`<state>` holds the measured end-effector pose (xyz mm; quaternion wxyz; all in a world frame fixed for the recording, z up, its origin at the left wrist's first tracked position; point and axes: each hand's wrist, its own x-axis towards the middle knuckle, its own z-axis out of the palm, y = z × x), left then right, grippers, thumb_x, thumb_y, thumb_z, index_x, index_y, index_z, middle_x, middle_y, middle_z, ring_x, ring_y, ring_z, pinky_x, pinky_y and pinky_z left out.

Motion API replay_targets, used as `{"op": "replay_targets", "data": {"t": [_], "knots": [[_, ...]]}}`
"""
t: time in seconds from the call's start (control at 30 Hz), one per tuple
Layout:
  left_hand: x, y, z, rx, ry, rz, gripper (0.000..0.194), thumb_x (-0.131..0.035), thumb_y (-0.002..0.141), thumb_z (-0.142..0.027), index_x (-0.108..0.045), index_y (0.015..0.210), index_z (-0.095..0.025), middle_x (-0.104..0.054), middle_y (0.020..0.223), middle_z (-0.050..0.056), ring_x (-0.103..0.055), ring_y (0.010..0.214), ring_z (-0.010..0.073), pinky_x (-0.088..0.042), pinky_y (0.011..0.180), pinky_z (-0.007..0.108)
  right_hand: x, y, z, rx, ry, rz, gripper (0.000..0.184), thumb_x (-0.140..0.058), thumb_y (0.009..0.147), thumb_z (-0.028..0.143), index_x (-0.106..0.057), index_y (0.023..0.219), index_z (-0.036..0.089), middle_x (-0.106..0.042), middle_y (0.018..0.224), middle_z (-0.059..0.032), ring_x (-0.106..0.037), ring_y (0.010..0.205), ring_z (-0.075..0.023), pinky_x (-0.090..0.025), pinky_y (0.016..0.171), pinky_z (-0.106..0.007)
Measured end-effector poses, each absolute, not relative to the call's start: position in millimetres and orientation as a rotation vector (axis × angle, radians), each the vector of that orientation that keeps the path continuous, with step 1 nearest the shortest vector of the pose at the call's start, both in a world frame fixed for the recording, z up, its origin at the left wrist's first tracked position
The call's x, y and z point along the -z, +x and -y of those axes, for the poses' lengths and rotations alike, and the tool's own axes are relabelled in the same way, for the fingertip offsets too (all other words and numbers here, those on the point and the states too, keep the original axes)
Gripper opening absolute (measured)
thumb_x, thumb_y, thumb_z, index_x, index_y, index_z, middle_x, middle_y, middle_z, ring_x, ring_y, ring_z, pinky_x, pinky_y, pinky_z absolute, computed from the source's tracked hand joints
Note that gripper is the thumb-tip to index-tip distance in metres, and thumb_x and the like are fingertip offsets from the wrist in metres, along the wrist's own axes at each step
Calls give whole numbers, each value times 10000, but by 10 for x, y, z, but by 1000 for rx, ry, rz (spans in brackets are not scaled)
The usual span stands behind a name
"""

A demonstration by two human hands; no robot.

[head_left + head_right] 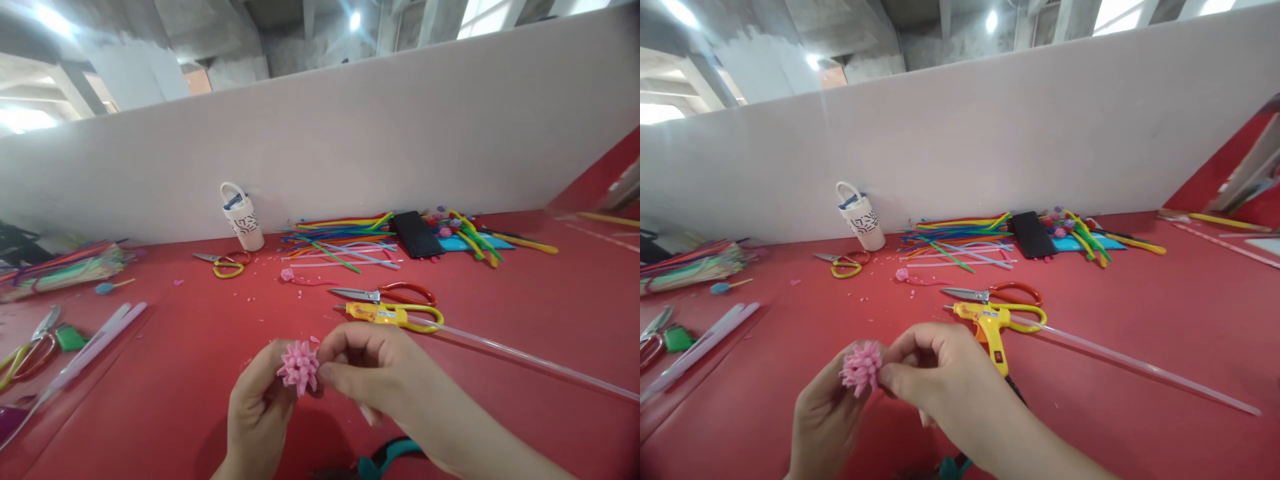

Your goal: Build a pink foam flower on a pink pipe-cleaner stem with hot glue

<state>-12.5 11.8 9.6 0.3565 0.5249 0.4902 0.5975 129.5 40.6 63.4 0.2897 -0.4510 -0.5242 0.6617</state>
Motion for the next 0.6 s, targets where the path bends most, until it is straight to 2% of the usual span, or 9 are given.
{"op": "replay_targets", "data": {"t": [0.2, 0.6], "knots": [[-71, -155, -94, -1495, 1333, -1376, 79, -692, 700, -233, -703, 622, -236, -628, 662, 19, -542, 655, 169, -470, 597, 232, -597, 1294, -418, -1781, -1178, 1369, 70, -602, 650, 235, -576, 637, 171, -581, 574, 45, -351, 337, -13, -280, 333, -148], [-57, -138, -108, -1511, 1314, -1327, 99, -680, 705, -233, -701, 609, -236, -622, 621, 12, -541, 606, 162, -464, 545, 227, -602, 1280, -421, -1793, -1175, 1337, 50, -596, 638, 213, -584, 610, 174, -603, 564, 43, -358, 328, -12, -276, 332, -149]]}}
